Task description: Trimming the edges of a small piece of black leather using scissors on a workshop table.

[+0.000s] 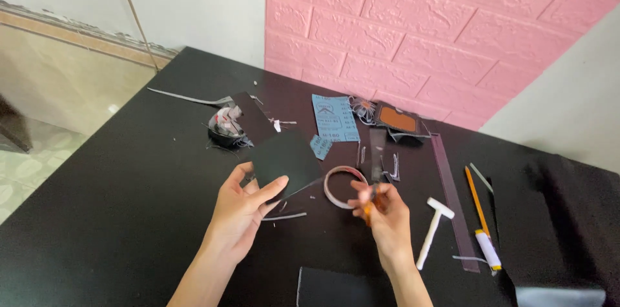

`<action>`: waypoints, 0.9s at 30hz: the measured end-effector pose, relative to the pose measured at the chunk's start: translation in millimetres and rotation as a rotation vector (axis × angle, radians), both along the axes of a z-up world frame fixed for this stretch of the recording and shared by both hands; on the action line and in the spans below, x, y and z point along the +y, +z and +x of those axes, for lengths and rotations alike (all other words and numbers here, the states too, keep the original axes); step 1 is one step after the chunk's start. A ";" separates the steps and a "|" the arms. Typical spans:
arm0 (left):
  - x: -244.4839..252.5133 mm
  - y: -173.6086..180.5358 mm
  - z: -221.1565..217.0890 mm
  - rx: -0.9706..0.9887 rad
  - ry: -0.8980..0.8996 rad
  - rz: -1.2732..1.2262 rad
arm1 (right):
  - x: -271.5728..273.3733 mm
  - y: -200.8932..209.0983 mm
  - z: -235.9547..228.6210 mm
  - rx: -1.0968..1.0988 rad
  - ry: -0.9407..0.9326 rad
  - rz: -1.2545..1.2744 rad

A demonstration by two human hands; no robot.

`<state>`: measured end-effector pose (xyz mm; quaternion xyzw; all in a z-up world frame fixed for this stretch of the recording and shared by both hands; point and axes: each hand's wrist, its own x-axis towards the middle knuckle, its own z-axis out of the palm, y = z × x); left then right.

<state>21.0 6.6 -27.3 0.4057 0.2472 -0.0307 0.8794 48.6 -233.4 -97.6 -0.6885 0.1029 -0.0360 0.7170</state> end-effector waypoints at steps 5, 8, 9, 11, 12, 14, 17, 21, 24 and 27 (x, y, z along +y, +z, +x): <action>7.4 -13.8 12.3 -0.121 -0.013 -0.037 | 25.0 13.4 -24.0 0.063 0.217 -0.009; 15.7 -24.4 14.2 -0.222 -0.044 0.051 | 30.4 -2.0 -26.8 0.069 0.464 -0.102; 18.3 -25.1 13.0 -0.233 -0.063 0.121 | 30.1 -13.1 -26.5 -0.051 0.616 -0.065; 20.8 5.5 8.3 -0.138 -0.065 0.128 | 21.5 -42.8 -22.2 0.053 0.654 0.102; 22.3 21.1 5.1 -0.041 -0.076 0.132 | 17.8 -57.5 -20.8 0.162 0.680 0.268; 25.4 31.6 3.5 0.000 -0.096 0.151 | 1.2 -111.1 2.4 0.427 0.658 0.531; 26.7 43.2 5.0 0.071 -0.106 0.156 | 48.3 -73.4 -20.3 0.576 0.258 0.147; 31.9 14.5 9.6 0.038 -0.033 0.201 | 92.8 -53.5 -40.2 0.339 -0.133 -0.729; 28.2 4.5 9.1 0.026 -0.026 0.234 | 52.0 -33.8 -8.5 0.723 0.612 -0.019; 27.6 -13.9 8.3 -0.081 -0.065 0.277 | 40.7 -34.7 -17.2 0.616 0.694 0.089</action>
